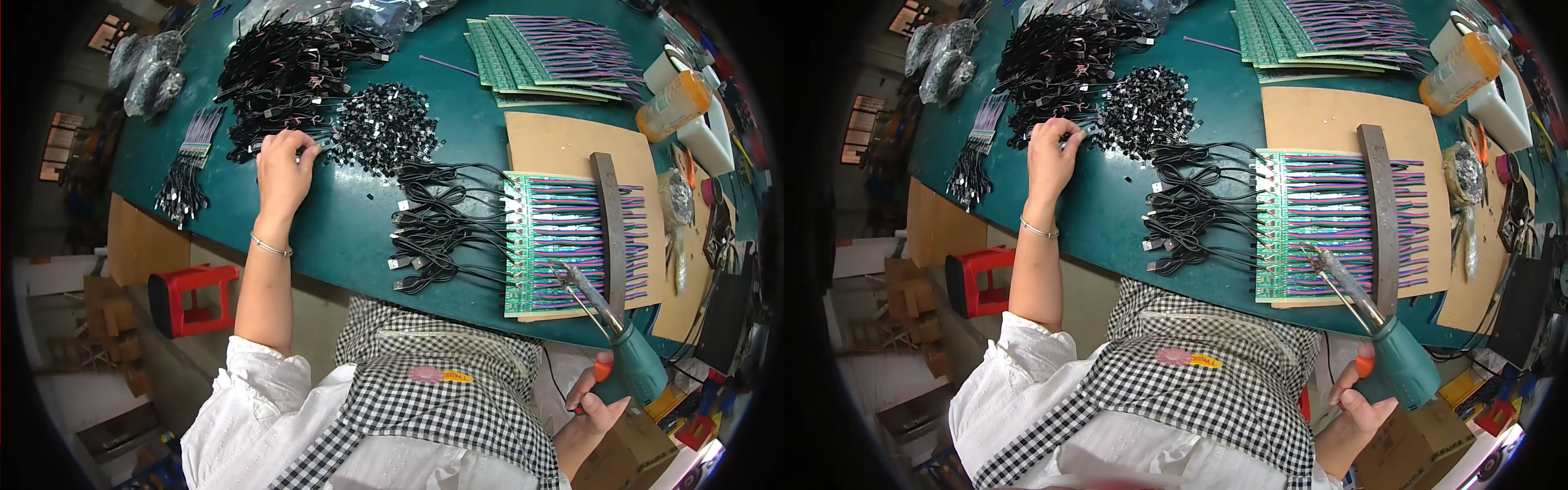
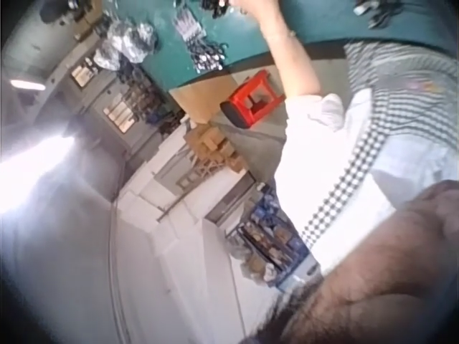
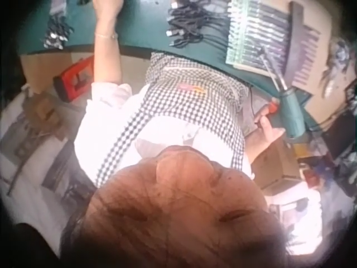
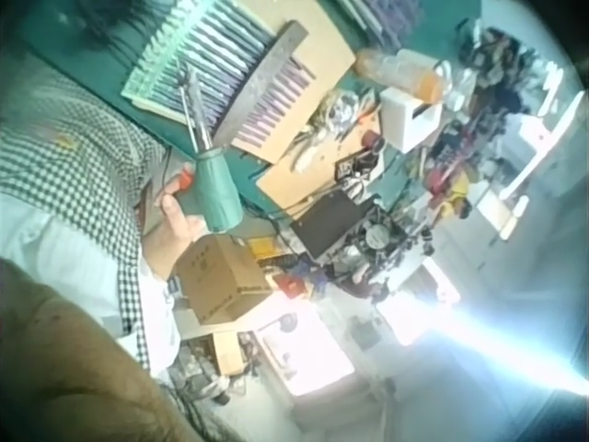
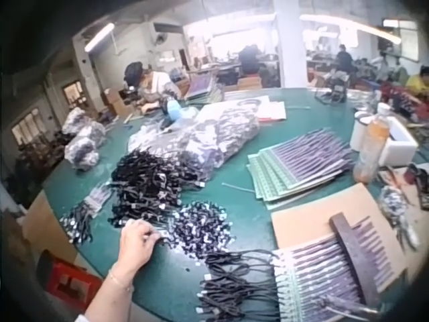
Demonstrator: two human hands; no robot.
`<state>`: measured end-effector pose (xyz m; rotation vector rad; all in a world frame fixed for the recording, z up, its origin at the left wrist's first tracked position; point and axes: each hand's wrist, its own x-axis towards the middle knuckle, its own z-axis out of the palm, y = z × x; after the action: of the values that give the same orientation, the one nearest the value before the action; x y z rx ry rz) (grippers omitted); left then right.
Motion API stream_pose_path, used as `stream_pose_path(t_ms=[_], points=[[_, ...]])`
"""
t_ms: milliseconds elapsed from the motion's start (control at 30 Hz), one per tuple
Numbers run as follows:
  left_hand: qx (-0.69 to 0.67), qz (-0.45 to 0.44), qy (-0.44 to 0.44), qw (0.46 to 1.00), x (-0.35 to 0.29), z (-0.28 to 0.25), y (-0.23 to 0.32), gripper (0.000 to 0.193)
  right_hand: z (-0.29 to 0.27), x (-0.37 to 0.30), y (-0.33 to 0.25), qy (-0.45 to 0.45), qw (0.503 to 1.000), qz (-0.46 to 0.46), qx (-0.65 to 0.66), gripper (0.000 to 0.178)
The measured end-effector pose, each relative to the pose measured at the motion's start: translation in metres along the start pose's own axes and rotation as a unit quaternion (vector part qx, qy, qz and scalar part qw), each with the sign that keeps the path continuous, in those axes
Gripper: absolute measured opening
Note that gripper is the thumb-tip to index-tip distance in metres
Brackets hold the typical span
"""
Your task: The person solders black wires to LED circuit boards with a soldering gun.
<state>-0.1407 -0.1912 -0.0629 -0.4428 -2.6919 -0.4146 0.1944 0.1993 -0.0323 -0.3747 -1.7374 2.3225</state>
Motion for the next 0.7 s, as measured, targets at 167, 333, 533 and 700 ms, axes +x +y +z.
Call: stream_pose_path(t_ms=[167,333,533,700], points=[[-0.018,0.001,-0.027,0.999,0.003,-0.005,0.008,0.009,0.003,0.000,-0.001,0.007,1.000,0.012,0.010,0.062],[-0.013,-0.009,-0.003,1.000,0.001,-0.014,0.007,0.007,0.010,0.001,0.000,0.006,0.999,0.007,0.040,0.061],[-0.288,-0.061,-0.008,0.956,-0.008,-0.041,0.082,0.007,0.014,-0.002,0.008,0.049,0.998,-0.014,0.036,0.062],[-0.421,-0.013,-0.157,0.893,-0.037,-0.065,0.165,0.003,0.040,0.025,0.006,0.071,0.997,-0.002,0.018,0.065]])
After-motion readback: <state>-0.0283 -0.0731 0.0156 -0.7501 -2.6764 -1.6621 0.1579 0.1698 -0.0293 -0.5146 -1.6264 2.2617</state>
